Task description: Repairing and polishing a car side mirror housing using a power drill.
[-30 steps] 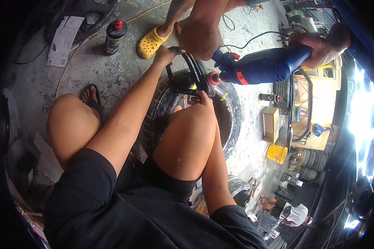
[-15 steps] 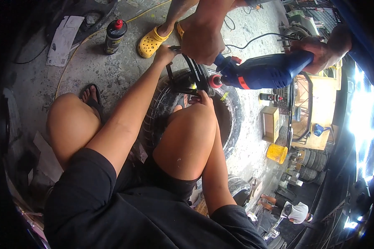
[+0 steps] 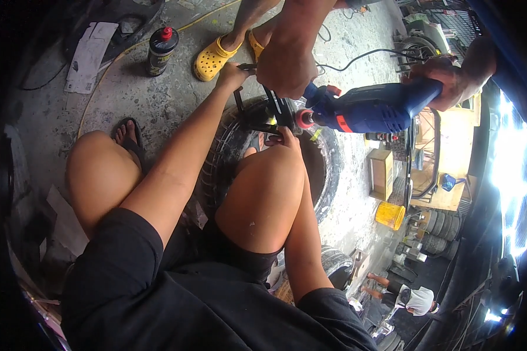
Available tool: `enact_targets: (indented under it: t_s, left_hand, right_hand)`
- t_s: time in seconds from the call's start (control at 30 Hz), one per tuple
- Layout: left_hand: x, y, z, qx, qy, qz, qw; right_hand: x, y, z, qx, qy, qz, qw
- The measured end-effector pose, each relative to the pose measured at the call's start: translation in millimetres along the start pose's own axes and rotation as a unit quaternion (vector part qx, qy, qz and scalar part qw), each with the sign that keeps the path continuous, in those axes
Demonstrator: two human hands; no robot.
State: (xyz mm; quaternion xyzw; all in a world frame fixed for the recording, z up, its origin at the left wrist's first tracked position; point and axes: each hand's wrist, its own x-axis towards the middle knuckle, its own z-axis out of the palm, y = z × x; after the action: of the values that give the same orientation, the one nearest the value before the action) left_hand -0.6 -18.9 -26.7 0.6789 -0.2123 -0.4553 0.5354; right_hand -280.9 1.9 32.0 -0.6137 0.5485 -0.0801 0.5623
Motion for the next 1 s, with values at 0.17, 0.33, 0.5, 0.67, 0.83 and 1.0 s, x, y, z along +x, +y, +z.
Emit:
enact_targets:
  t_s: [0.17,0.33,0.5,0.67,0.83,1.0]
  left_hand:
    - [-5.2,4.0,-3.9,0.005,-0.003,-0.002,1.000]
    - [-5.0,2.9,-3.4,0.008,-0.010,-0.008,1.000]
    - [-5.0,6.0,-0.1,0.027,-0.004,0.031,0.999]
    - [-3.6,-7.2,-11.5,0.026,0.034,0.033,0.999]
    - [-0.6,0.4,4.1,0.022,0.019,0.027,0.999]
    - [-4.1,1.2,-1.8,0.005,0.007,0.011,1.000]
  right_hand:
    - [1.1,0.9,-0.9,0.032,-0.013,0.042,0.999]
    - [-10.7,-19.4,13.6,0.057,0.003,0.042,0.997]
    - [-1.7,-10.7,0.8,0.032,-0.011,0.062,0.997]
    - [5.5,0.2,8.5,0.029,-0.011,0.032,0.999]
    - [-4.6,-13.4,6.1,0.037,-0.001,0.028,0.999]
    - [4.3,-0.5,2.0,0.058,0.007,0.050,0.997]
